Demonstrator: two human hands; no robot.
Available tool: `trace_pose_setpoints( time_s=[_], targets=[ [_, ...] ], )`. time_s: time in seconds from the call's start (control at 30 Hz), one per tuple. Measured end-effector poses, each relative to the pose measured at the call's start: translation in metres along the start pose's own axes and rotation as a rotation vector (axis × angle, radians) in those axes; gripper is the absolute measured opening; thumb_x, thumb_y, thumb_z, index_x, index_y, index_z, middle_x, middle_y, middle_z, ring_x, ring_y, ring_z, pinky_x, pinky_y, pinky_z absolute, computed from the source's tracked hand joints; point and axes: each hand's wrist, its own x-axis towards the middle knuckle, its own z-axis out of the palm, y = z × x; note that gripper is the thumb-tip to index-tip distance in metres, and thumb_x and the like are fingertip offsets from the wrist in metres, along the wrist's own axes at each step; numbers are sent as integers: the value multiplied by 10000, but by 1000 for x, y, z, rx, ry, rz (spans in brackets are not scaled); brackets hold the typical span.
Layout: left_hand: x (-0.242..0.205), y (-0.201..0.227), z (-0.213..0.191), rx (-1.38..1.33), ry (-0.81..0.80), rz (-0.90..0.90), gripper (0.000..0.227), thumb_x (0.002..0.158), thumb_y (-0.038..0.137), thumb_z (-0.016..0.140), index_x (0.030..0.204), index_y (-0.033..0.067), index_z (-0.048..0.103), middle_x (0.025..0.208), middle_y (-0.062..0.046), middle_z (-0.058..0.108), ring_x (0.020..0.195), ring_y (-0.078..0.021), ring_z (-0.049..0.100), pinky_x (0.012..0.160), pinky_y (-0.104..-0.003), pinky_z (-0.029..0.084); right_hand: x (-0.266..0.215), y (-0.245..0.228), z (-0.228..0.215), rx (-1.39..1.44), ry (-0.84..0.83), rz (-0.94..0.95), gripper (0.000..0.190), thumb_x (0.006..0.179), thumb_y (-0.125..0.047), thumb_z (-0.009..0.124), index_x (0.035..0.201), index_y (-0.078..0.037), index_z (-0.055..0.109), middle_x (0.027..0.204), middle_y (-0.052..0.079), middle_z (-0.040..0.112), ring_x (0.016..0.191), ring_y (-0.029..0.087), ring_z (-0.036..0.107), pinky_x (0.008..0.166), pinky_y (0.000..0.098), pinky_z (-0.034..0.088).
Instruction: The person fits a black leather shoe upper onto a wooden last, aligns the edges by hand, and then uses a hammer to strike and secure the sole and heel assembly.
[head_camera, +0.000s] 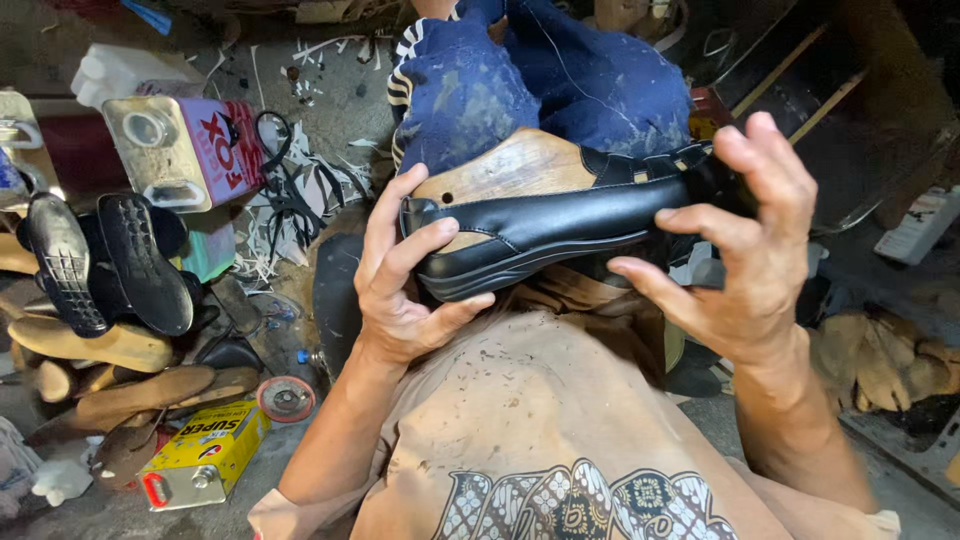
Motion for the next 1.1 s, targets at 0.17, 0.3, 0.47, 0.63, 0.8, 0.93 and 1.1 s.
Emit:
trace_pose_setpoints(
  time_s=[0.17,0.3,0.47,0.63,0.8,0.93,1.1],
  targets=[
    [2,2,0,6,-3,-7,547,938,453,740,1344,150,535,1513,-396,415,1444,-480,506,1223,-519,444,19,-9,6,26,-6,-76,409,936,-269,876,1058,2,595,1387,295,504,1414,530,416,1225,676,395],
    [4,6,0,8,-3,-30,542,955,465,718,1363,166,524,1522,-395,418,1443,-472,520,1221,-495,447,20,-4,9,160,-41,-53,356,886,-125,909,941,-25,571,1205,209,668,1163,386,706,1166,586,453],
    [1,7,2,4,10,-56,544,964,495,688,1369,170,525,1534,-404,408,1464,-480,499,1233,-505,426,35,1,1,309,-84,76,468,763,-212,965,997,4,622,1096,191,712,1036,300,714,940,377,539],
    [-3,3,-4,-15,-1,-17,545,959,485,695,1352,148,522,1522,-404,404,1463,-496,476,1241,-536,409,46,-2,-5,305,-203,158,1027,670,-273,1018,1492,12,471,1071,145,733,1050,207,705,1122,383,473],
    [14,38,-13,478,-215,119,539,954,422,794,1314,88,571,1534,-254,412,1497,-511,327,1255,-702,282,26,2,-8,70,-122,-99,752,892,-379,894,1396,49,536,1265,178,694,1293,413,639,1106,512,447],
    [49,70,24,681,-560,221,970,844,460,983,1527,47,430,1605,-196,410,1514,-398,324,1246,-621,216,10,7,-6,53,-94,-53,818,889,-371,885,1443,88,496,1398,287,572,1345,478,547,1159,576,429],
    [80,60,37,500,-522,280,707,851,264,888,1381,-50,542,1392,-246,609,1302,-444,574,1177,-554,398,3,8,-7,50,53,-21,600,943,-312,853,1316,55,558,1419,282,519,1367,500,511,1202,600,428]
  ],
)
